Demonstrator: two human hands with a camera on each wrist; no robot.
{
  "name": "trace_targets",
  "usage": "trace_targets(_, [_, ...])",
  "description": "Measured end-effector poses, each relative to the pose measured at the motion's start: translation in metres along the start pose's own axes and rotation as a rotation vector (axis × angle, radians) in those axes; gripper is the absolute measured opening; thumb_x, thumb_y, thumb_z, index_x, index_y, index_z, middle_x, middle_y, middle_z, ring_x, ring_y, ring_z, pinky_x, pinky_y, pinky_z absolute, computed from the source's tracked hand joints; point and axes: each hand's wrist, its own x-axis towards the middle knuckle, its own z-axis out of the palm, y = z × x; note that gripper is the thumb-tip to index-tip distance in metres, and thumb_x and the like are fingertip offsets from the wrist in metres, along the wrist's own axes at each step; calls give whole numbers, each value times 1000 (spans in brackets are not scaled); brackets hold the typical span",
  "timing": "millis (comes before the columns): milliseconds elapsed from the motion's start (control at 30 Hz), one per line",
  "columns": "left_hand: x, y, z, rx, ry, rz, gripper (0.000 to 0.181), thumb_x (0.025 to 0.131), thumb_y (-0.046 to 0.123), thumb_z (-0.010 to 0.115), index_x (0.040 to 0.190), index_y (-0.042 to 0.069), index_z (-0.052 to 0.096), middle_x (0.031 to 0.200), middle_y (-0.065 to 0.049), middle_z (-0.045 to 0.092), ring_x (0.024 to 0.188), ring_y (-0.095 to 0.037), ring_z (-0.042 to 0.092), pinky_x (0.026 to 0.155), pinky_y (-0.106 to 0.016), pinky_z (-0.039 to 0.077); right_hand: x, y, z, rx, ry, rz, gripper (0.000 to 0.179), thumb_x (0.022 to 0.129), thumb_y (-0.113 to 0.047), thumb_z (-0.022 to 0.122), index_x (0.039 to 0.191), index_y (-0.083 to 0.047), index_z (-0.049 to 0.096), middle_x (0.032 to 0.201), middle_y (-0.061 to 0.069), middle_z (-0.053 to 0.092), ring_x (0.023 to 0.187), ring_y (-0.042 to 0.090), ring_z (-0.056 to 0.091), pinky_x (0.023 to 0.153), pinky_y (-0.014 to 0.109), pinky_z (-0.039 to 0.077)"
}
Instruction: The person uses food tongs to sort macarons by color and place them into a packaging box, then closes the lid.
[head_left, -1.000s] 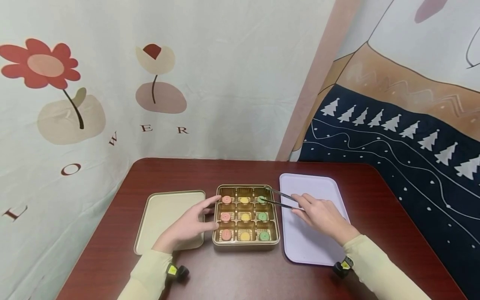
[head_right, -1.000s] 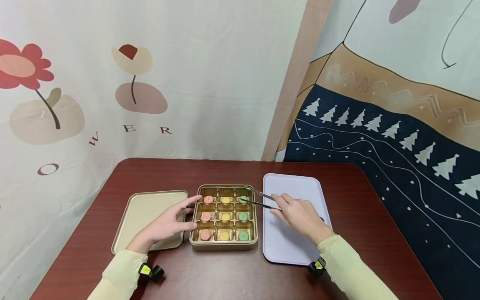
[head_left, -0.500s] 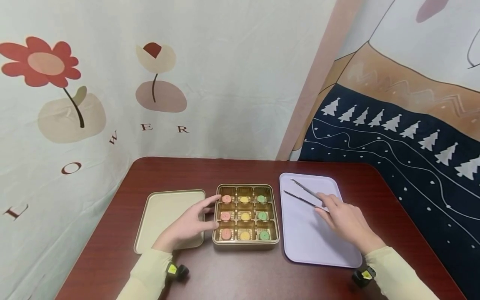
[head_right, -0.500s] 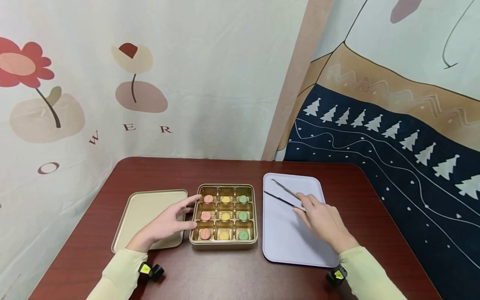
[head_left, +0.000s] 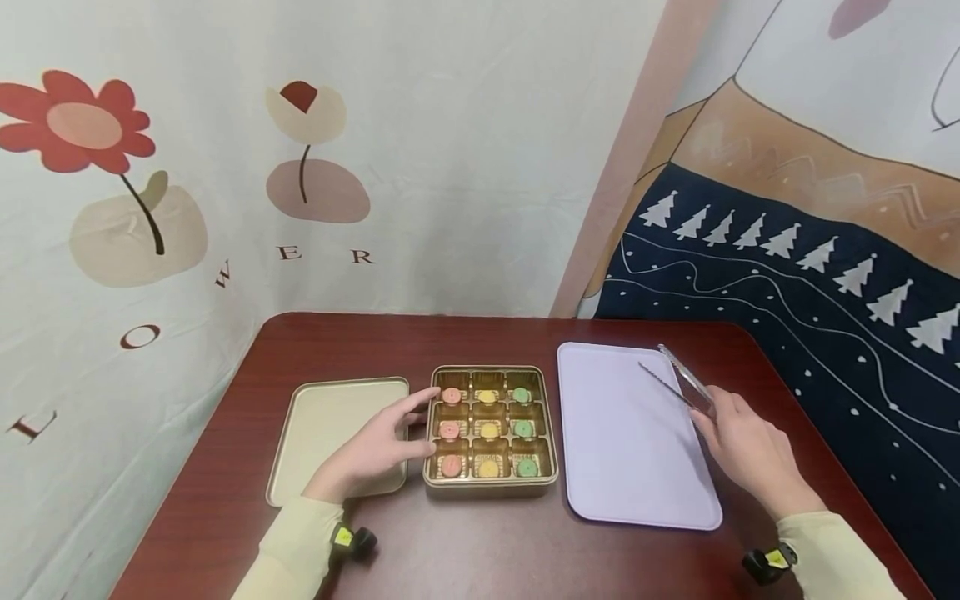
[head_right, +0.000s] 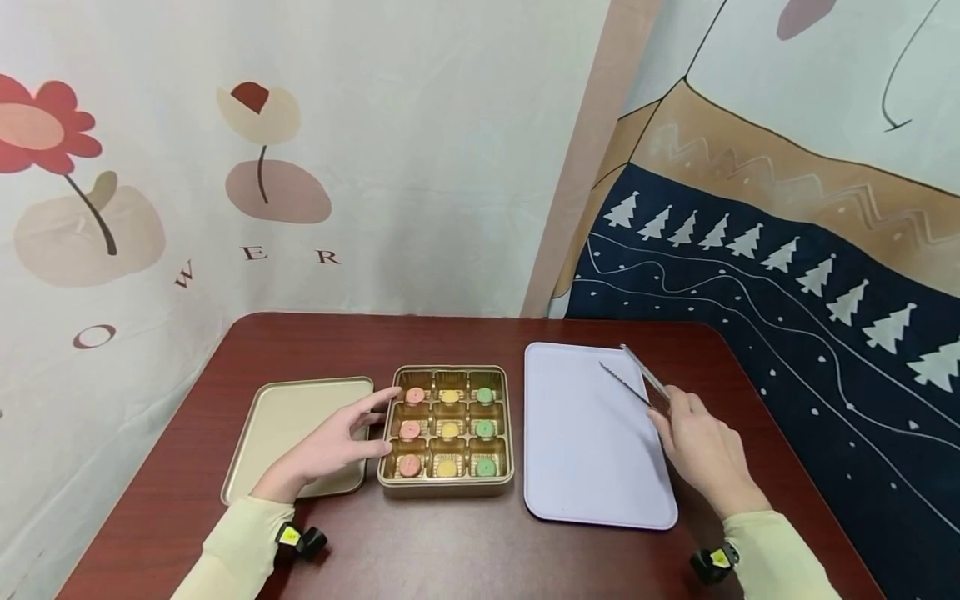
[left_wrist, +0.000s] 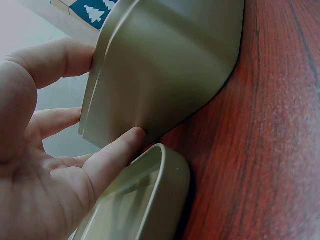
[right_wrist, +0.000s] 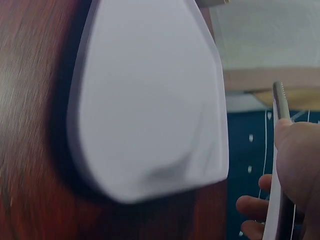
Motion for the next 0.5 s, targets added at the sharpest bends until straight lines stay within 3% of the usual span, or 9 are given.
trace_targets(333, [1, 0, 0, -20, -8, 5, 90, 88, 14, 81, 165, 11, 33, 162, -21, 44, 142, -49, 47, 118, -66, 37, -14, 44, 1, -36, 52, 124, 50, 104, -25, 64, 125, 17, 46, 90, 31, 56, 54, 33, 55, 42, 55, 49])
trace_targets(500, [0, 0, 0, -4, 1, 7, 90, 88, 15, 82, 164, 12, 35, 164, -20, 41, 142, -50, 47, 118, -70, 34, -21, 63, 0, -42, 6, 241, 46, 107, -25, 58, 116, 17, 44, 99, 39, 47, 56, 40, 55, 46, 61, 48])
